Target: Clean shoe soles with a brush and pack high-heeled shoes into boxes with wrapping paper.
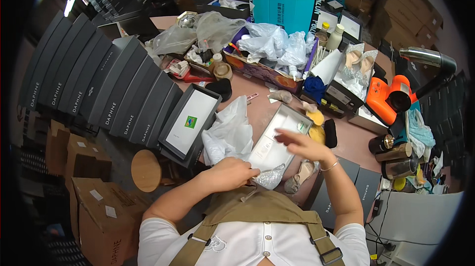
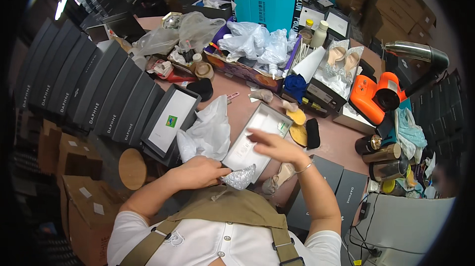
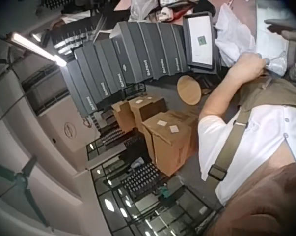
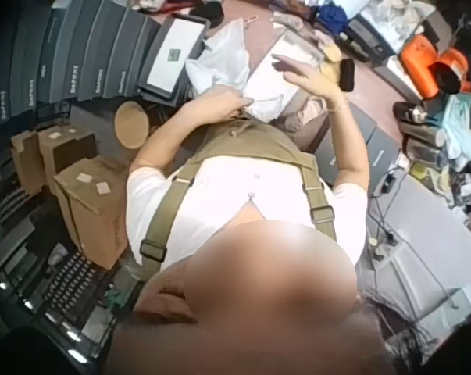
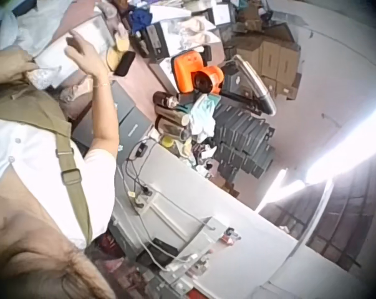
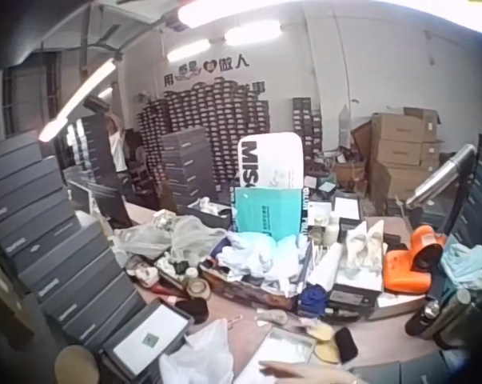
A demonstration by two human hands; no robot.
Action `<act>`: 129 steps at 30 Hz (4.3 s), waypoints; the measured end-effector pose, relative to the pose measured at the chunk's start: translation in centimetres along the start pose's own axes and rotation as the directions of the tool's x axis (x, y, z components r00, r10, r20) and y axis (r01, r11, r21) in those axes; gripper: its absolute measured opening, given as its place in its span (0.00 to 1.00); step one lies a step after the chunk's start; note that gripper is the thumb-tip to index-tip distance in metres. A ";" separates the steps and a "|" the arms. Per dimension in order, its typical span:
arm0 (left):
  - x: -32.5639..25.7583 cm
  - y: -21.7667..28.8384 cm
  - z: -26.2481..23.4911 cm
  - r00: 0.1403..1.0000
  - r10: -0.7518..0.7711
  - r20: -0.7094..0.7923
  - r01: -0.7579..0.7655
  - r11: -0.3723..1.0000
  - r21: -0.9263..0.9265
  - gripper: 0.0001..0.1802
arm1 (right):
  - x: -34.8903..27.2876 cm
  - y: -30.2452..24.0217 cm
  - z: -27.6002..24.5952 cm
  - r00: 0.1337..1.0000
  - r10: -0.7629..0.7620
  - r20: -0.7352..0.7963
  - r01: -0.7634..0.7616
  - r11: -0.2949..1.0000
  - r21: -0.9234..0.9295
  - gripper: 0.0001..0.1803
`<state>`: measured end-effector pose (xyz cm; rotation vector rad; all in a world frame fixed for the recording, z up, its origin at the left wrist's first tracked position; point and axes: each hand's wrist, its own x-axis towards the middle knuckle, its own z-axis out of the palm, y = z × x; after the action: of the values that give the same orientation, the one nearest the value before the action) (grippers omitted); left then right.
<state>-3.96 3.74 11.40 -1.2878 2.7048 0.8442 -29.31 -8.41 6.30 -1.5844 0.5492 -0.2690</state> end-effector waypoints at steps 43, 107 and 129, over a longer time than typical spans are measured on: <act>-4.4 -6.8 4.0 0.587 -0.489 -0.645 -0.121 0.735 -0.667 0.09 | -4.8 1.1 21.0 0.955 0.155 -0.255 -0.037 0.910 0.413 0.37; 8.1 -7.8 7.3 0.956 0.279 -0.094 -0.287 0.813 -0.506 0.25 | -3.4 4.0 18.0 0.516 0.553 -0.654 0.486 0.440 0.755 0.24; 11.8 -13.5 -2.3 0.832 -0.351 -0.429 0.050 0.818 -0.573 0.12 | 5.6 14.8 14.6 0.580 0.383 -0.719 -0.644 0.756 -0.116 0.32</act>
<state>-1.45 -12.61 4.26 -2.1770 2.6781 1.5017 -20.16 1.33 -10.56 -1.5685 1.7042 -0.2754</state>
